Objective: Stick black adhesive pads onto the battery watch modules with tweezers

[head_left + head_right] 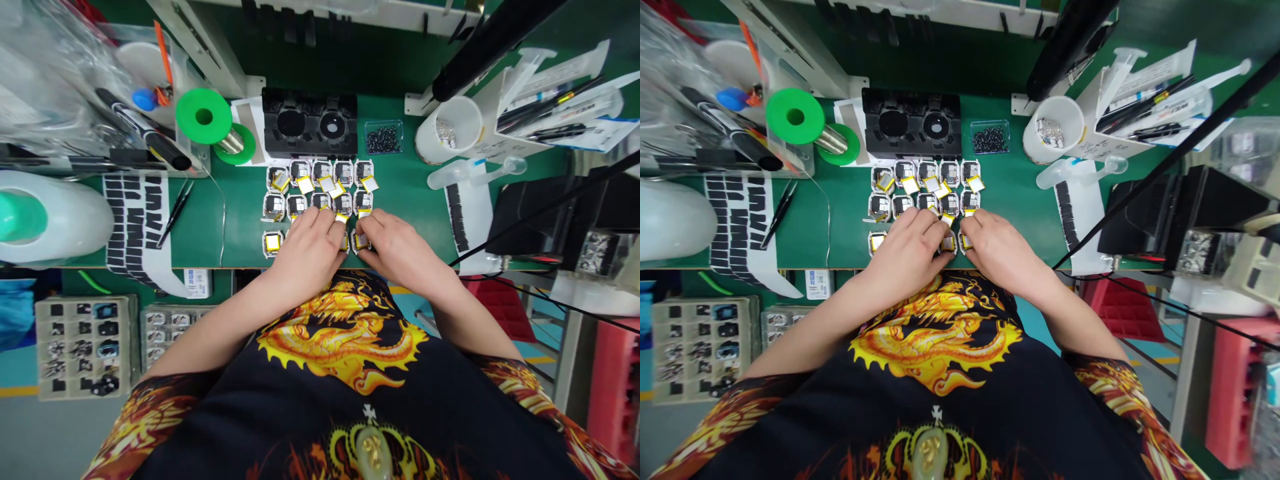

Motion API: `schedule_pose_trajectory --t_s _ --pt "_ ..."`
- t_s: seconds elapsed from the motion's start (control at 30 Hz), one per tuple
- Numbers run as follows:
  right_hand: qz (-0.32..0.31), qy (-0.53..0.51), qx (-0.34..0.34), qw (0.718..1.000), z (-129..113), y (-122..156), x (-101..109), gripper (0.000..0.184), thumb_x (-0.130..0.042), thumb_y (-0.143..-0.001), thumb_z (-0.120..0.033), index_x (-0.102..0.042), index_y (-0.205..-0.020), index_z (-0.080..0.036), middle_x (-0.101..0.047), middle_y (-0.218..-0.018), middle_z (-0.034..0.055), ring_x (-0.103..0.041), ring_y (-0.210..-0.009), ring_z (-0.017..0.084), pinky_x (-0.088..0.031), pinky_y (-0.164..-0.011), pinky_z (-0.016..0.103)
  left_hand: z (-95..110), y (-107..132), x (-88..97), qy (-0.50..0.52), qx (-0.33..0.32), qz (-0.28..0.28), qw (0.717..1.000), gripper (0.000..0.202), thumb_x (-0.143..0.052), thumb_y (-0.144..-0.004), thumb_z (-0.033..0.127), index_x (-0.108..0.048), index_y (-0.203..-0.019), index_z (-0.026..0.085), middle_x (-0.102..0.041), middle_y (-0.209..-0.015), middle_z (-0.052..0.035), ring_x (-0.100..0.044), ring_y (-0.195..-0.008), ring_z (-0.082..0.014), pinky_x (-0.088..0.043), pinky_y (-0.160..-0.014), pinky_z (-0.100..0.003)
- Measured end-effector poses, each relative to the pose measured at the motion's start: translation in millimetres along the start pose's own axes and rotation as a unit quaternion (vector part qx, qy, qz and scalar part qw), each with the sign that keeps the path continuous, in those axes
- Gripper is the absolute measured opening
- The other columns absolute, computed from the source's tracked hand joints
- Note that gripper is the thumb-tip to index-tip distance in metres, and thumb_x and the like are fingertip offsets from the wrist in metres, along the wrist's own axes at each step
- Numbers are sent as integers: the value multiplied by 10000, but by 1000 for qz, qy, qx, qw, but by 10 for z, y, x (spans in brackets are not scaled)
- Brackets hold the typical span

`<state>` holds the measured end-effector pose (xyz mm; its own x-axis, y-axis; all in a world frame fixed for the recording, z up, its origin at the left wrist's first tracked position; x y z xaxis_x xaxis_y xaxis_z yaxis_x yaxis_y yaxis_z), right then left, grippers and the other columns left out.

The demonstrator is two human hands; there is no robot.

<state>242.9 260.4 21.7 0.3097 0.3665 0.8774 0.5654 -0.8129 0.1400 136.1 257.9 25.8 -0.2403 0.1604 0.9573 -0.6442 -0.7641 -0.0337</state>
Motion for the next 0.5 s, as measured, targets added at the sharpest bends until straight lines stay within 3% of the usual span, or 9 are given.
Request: schedule_pose_trajectory --t_s 0.1,0.33,0.5 --pt "-2 -11 1 1000 0 -8 14 193 -653 -973 -99 -581 -1118 -204 -666 -1125 113 -618 -1006 287 -518 -877 420 7 -8 15 4 -6 18 1000 18 -687 -1036 184 -685 -1028 167 -676 -1056 -132 -617 -1044 -340 -559 -911 -510" --pt "1 -13 -10 1000 11 -9 29 182 -657 -977 -91 -573 -1083 -212 -625 -1178 116 -609 -970 265 -505 -842 396 118 32 -8 -5 -75 23 997 128 -625 -1042 93 -683 -974 184 -691 -997 -111 -629 -1016 -316 -552 -854 -465" --pt "11 -6 -10 1000 7 3 20 147 -641 -999 -90 -574 -1011 -221 -635 -1109 92 -578 -918 243 -459 -814 377 92 83 -22 14 -66 40 997 130 -599 -1062 79 -683 -1023 170 -691 -961 -78 -614 -953 -272 -560 -858 -430"
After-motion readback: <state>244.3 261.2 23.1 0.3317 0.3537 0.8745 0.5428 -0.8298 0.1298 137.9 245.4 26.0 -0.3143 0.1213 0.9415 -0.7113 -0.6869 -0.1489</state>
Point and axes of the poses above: each hand's wrist, its own y-axis away from the middle knuckle, its own x-axis out of the back of the hand, z = x × y, the point moved 10 cm from there along -y, towards the middle knuckle
